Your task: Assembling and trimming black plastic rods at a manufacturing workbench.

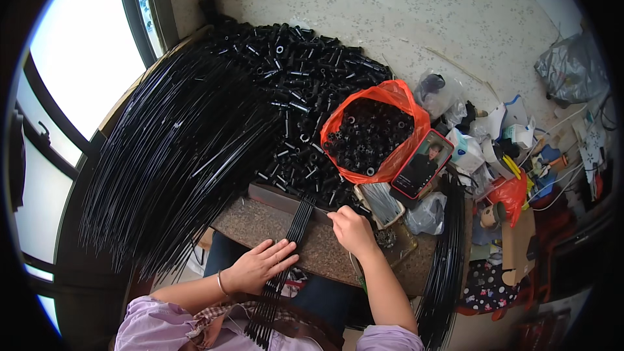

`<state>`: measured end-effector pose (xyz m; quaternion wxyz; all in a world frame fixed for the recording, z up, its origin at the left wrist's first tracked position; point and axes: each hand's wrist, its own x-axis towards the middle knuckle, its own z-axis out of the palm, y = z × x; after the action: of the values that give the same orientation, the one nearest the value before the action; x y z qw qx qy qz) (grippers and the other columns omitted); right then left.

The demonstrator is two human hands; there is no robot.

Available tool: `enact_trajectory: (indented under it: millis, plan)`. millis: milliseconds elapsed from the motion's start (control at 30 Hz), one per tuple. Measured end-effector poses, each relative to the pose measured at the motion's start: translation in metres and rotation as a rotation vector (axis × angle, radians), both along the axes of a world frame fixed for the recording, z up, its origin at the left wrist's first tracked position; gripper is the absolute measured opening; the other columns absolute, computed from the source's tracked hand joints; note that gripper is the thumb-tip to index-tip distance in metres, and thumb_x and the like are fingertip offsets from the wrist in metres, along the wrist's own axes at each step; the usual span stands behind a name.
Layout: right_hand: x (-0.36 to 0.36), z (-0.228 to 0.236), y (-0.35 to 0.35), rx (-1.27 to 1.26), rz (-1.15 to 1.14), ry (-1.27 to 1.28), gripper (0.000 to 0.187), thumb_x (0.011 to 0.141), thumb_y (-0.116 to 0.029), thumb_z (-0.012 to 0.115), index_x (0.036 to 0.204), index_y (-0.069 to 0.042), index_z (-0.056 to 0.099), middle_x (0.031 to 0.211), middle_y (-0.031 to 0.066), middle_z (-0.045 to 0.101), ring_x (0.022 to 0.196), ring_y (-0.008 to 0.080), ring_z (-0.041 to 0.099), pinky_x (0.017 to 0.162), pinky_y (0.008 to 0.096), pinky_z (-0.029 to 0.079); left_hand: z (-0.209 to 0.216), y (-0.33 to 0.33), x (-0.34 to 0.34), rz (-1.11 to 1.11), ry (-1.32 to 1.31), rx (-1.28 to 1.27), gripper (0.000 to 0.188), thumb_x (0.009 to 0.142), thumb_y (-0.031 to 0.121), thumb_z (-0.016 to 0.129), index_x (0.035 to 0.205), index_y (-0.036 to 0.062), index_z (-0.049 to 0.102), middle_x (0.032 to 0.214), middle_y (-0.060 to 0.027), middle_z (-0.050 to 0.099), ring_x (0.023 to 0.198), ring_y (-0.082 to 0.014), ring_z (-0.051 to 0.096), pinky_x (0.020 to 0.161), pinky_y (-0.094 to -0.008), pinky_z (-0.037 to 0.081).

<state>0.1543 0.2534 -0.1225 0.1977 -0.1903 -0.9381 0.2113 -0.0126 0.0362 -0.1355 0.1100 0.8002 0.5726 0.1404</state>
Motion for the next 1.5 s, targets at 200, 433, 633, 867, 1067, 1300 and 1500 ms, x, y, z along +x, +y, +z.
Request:
enact_trajectory:
  millis: [200,433,633,867,1067,1300,1500]
  plan:
    - [-0.012,-0.013,0.004,0.127,-0.072,0.04,0.017,0.076,-0.003,0.058,0.092,-0.007,0.061,0.081,0.0073,0.055,0.068,0.0282,0.06,0.057,0.0353,0.049,0.002,-0.001,0.0,-0.019,0.009,-0.04,0.081,0.065,0.022,0.057,0.137,0.0045,0.026,0.144,-0.0147,0.023,0.134,-0.0258,0.023,0.106,-0.0409,0.019]
    - [-0.033,-0.012,0.002,0.091,-0.068,0.099,0.01,0.08,-0.008,0.058,0.088,-0.004,0.06,0.082,0.01,0.058,0.073,0.0301,0.06,0.061,0.0364,0.049,0.0,-0.001,0.005,-0.042,-0.004,0.017,0.082,0.064,0.022,0.058,0.137,0.0033,0.026,0.144,-0.0151,0.023,0.134,-0.0261,0.022,0.106,-0.0408,0.019]
    - [0.026,0.02,0.047,0.201,-0.539,0.036,0.012,0.075,-0.014,0.064,0.078,-0.003,0.064,0.078,0.0112,0.058,0.072,0.0305,0.058,0.063,0.0374,0.047,-0.003,-0.005,0.002,-0.015,0.04,0.033,0.082,0.064,0.022,0.06,0.136,0.0023,0.028,0.144,-0.0159,0.024,0.133,-0.027,0.023,0.106,-0.0411,0.019]
    - [0.051,-0.004,0.053,0.397,-0.444,-0.142,0.009,0.073,-0.013,0.064,0.076,-0.005,0.062,0.078,0.0081,0.051,0.082,0.0268,0.056,0.064,0.0382,0.048,0.002,-0.012,0.008,-0.022,0.004,0.028,0.078,0.067,0.023,0.058,0.136,0.0019,0.028,0.144,-0.0158,0.024,0.133,-0.0261,0.024,0.105,-0.0425,0.021]
    - [0.022,0.016,0.028,0.263,-0.316,0.132,0.006,0.074,-0.005,0.062,0.079,-0.002,0.061,0.078,0.0108,0.056,0.073,0.0305,0.057,0.064,0.0372,0.047,0.003,-0.013,0.009,-0.013,0.042,-0.012,0.076,0.069,0.022,0.056,0.136,0.0017,0.027,0.144,-0.015,0.024,0.134,-0.0259,0.023,0.105,-0.0427,0.02]
    - [-0.013,-0.009,-0.002,0.05,-0.132,-0.008,0.011,0.078,-0.004,0.058,0.087,-0.006,0.064,0.079,0.0094,0.056,0.071,0.0305,0.058,0.061,0.0374,0.047,0.007,-0.01,0.008,-0.015,0.004,-0.052,0.077,0.067,0.018,0.055,0.137,0.0026,0.027,0.144,-0.0141,0.024,0.134,-0.0248,0.023,0.106,-0.0427,0.019]
    - [-0.016,-0.004,-0.004,0.042,-0.152,-0.029,0.012,0.079,-0.004,0.055,0.087,-0.006,0.064,0.079,0.0095,0.055,0.07,0.0302,0.058,0.06,0.0377,0.048,0.007,-0.011,0.007,-0.011,-0.015,-0.069,0.078,0.065,0.017,0.055,0.137,0.0036,0.027,0.144,-0.0129,0.024,0.134,-0.0236,0.023,0.106,-0.0425,0.019]
